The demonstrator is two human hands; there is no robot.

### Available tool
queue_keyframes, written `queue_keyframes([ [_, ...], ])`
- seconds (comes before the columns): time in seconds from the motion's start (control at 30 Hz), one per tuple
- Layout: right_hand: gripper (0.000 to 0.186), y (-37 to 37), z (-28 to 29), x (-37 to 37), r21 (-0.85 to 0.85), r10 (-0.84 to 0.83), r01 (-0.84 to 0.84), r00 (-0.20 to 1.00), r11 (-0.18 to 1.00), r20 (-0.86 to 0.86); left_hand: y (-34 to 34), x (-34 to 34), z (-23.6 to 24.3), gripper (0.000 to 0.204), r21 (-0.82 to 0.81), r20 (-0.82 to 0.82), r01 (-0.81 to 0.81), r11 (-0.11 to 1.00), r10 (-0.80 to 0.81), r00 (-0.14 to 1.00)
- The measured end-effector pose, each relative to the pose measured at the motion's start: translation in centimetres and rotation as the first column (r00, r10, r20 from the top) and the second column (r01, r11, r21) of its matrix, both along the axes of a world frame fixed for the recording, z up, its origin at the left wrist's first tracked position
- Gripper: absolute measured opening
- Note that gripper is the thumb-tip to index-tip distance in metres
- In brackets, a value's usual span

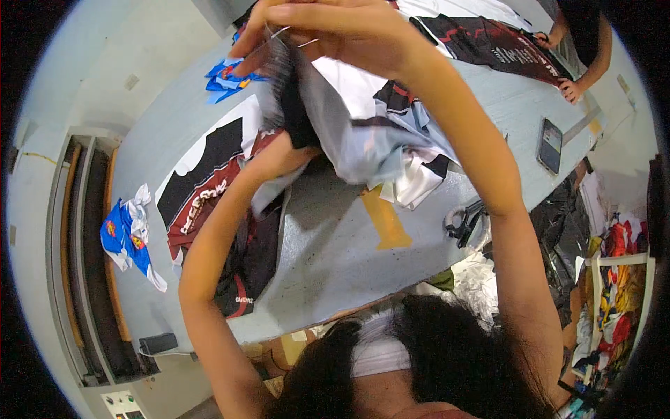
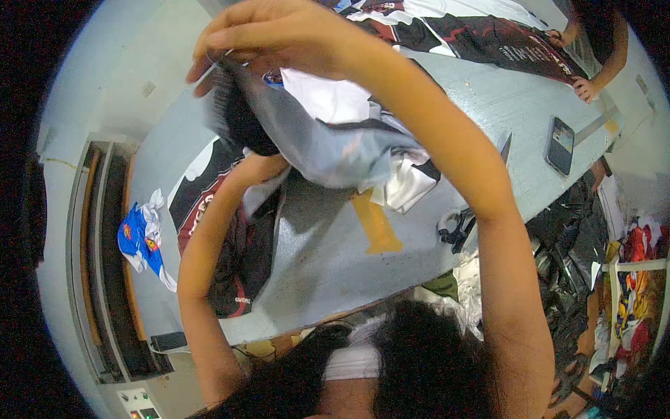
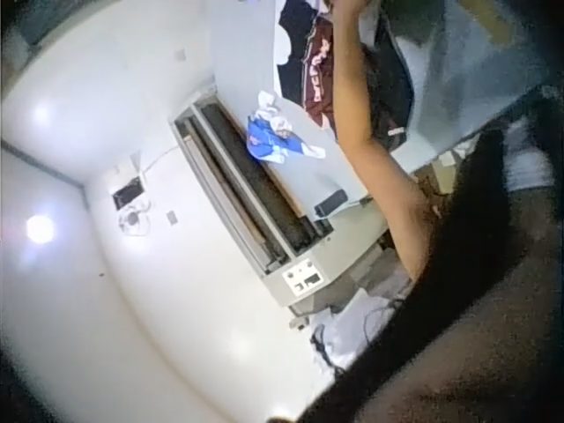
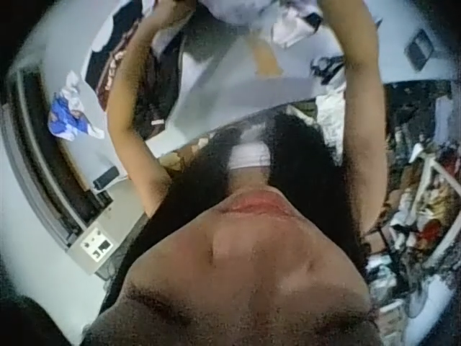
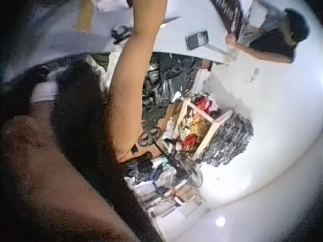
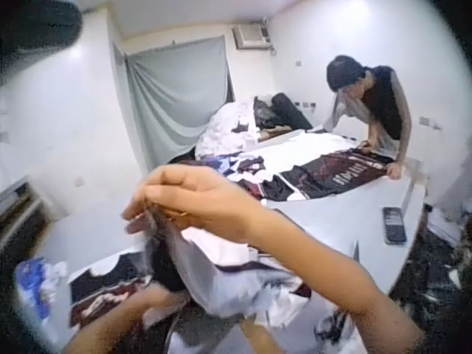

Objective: Sorting and cutting patterned garment fabric with scissors on a large table.

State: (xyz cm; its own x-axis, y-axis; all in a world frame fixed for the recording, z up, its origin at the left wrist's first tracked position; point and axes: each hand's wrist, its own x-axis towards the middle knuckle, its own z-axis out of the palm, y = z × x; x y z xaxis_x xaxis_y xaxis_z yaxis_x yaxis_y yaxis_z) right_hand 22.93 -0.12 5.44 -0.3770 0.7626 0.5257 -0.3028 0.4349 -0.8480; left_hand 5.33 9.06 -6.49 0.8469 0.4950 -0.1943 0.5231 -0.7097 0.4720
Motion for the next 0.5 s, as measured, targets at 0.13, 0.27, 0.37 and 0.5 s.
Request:
queue_keyframes([
  [0.13, 0.05, -1.1, -5.3, 8.0, 0.057, -0.416, 0.435, 0.802, 0.898, 0.429, 3.0, -2.0, 0.9, 0.035, -0.572, 0.012, 0.065, 0.818, -0.072, 0.997],
  [0.27, 0.077, -4.2, -16.5, 14.1, 0.245, -0.357, 0.323, 0.358, 0.914, 0.863, 12.9, -5.3, 4.6, 0.027, 0.033, -0.199, 0.128, 0.991, -0.119, 0.973],
  [0.37, 0.053, -7.1, -18.9, 12.8, 0.143, -0.223, 0.478, 0.116, 0.867, 0.968, 21.5, -4.8, 11.0, 0.016, 0.216, -0.115, -0.391, 0.895, 0.421, 0.9],
  [0.5, 0.025, -6.1, -19.3, 14.4, 0.106, -0.335, 0.609, 0.276, 0.786, 0.901, 29.4, -1.3, 18.8, 0.027, -0.233, 0.805, -0.316, 0.919, 0.365, 0.467],
])
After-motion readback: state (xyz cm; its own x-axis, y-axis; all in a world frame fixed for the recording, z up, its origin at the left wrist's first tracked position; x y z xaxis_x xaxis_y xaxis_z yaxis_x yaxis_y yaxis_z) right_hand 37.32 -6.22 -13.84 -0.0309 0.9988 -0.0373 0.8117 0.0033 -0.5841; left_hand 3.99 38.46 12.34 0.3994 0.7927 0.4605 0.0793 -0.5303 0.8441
